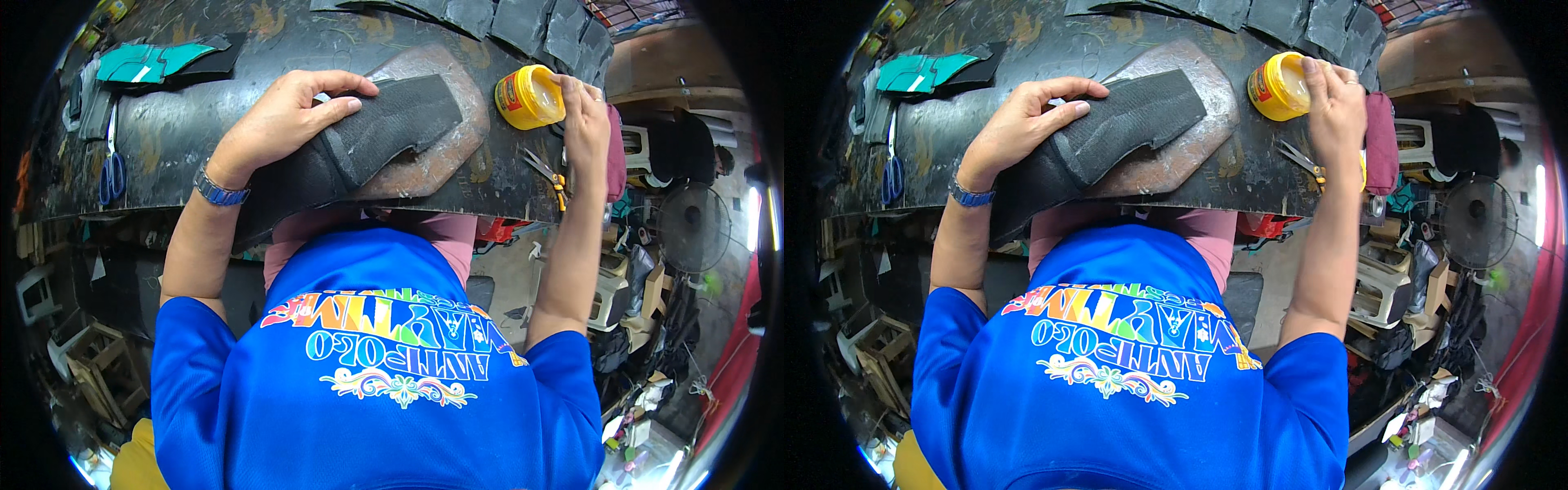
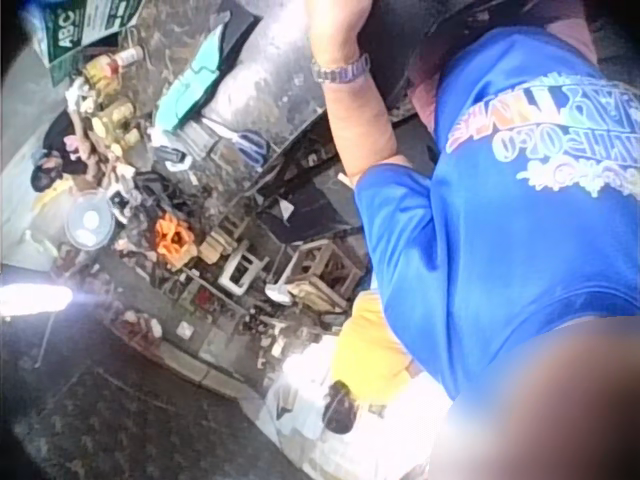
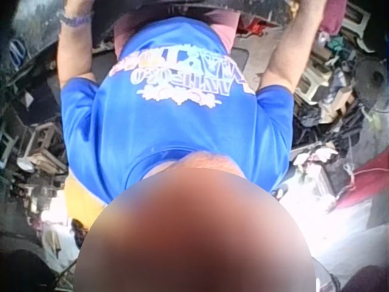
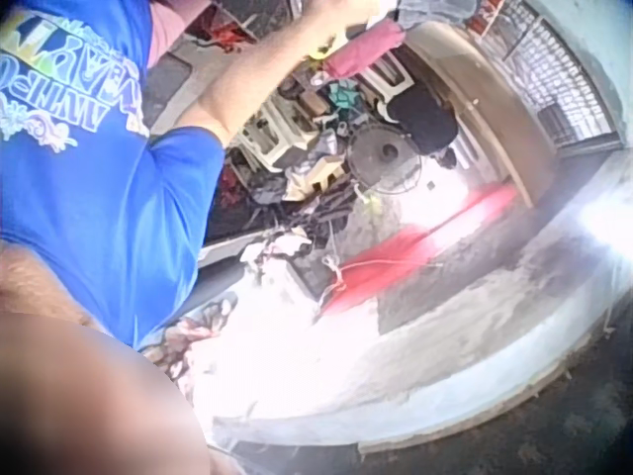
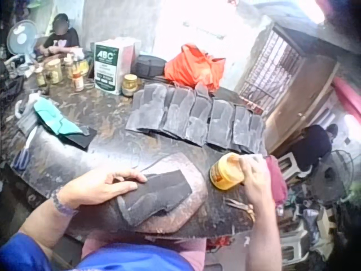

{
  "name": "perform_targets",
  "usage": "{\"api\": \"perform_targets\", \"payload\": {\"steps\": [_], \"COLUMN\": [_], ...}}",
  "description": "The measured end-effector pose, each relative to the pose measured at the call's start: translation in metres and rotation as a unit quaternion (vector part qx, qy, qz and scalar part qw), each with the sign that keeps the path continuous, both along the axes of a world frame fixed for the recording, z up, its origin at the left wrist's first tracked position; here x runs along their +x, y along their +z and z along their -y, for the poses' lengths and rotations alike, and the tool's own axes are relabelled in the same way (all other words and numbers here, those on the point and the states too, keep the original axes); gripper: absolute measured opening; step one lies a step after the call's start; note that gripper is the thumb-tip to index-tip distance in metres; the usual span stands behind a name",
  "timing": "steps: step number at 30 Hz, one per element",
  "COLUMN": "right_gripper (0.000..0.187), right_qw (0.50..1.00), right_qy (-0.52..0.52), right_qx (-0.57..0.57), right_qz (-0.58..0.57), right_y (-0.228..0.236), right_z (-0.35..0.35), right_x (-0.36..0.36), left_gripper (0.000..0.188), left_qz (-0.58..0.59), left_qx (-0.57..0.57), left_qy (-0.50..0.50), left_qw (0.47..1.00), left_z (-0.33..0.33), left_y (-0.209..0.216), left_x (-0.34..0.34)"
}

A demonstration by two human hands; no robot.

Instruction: The person repeatedly rubs small black rubber pieces on a flat surface, then dips fingers into a yellow tub of paste and rubs the paste onto the rubber pieces. The person continues this cycle of rubbing and applying paste throughout the clip.

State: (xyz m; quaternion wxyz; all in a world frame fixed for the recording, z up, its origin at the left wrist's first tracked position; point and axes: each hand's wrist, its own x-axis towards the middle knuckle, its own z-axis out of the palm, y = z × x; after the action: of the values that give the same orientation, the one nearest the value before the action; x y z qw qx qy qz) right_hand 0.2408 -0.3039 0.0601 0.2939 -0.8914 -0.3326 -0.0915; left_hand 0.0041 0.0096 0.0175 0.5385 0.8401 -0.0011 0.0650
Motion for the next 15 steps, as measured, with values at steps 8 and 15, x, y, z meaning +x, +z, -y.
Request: {"api": "perform_targets", "payload": {"steps": [8,15], "right_gripper": [0.085,0.088], "right_qw": [0.976,0.919], "right_qy": [-0.091,-0.14], "right_qx": [-0.194,-0.321], "right_qz": [-0.046,-0.182], "right_y": [0.005,-0.004], "right_z": [0.006,0.007], "right_x": [0.043,-0.013], "left_gripper": [0.026,0.028], "left_qz": [-0.051,-0.041], "left_qx": [0.084,0.058], "left_qy": [0.005,0.014], "left_qw": [0.995,0.997], "left_z": [0.001,0.001], "left_y": [-0.021,-0.025], "left_x": [-0.006,-0.006]}}
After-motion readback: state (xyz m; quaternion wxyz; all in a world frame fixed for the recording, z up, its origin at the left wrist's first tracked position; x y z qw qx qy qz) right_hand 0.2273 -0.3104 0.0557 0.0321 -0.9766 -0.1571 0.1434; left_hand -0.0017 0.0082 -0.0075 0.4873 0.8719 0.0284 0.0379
